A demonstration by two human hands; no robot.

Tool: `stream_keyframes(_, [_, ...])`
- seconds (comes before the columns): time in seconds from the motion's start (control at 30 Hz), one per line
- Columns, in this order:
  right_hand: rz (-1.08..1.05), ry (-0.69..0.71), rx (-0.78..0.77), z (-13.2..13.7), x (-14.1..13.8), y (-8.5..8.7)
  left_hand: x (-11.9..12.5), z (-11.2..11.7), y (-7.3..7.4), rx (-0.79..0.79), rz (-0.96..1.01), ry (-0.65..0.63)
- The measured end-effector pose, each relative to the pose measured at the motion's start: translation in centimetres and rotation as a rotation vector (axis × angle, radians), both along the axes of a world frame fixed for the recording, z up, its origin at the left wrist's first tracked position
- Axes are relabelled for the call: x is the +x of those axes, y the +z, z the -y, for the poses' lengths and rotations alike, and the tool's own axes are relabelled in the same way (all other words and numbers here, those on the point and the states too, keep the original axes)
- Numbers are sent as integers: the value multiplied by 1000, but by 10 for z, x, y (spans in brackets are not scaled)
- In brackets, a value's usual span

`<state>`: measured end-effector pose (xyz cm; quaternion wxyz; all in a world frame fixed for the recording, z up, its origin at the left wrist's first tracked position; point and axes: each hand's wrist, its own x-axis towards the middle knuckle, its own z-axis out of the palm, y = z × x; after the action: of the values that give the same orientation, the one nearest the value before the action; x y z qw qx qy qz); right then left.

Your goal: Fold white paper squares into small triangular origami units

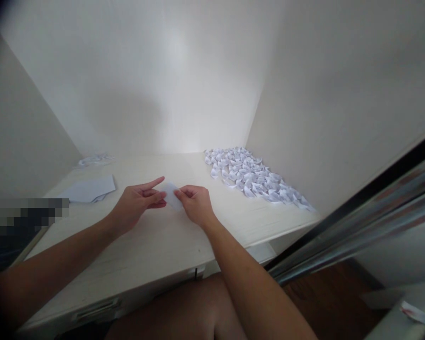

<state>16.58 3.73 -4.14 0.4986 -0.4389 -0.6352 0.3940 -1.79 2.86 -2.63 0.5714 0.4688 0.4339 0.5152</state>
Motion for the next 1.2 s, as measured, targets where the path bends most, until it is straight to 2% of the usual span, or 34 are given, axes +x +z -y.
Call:
stream_keyframes(0.47, [-25, -20, -8, -2, 2, -4, -1, 1, 1, -47, 37, 27])
stream_keyframes(0.67, [-79, -36, -41, -3, 1, -3, 1, 1, 3, -2, 50, 55])
stream_keyframes(0.83, [-147, -42, -51, -1, -2, -2, 8, 7, 3, -49, 26, -20])
stream_keyframes(1.0, [-162, -42, -61, 2, -4, 1, 11, 10, 6, 17, -8, -16])
stream_keyframes(1.2, [-215, -4, -73, 3, -6, 2, 12, 10, 5, 0, -99, -94])
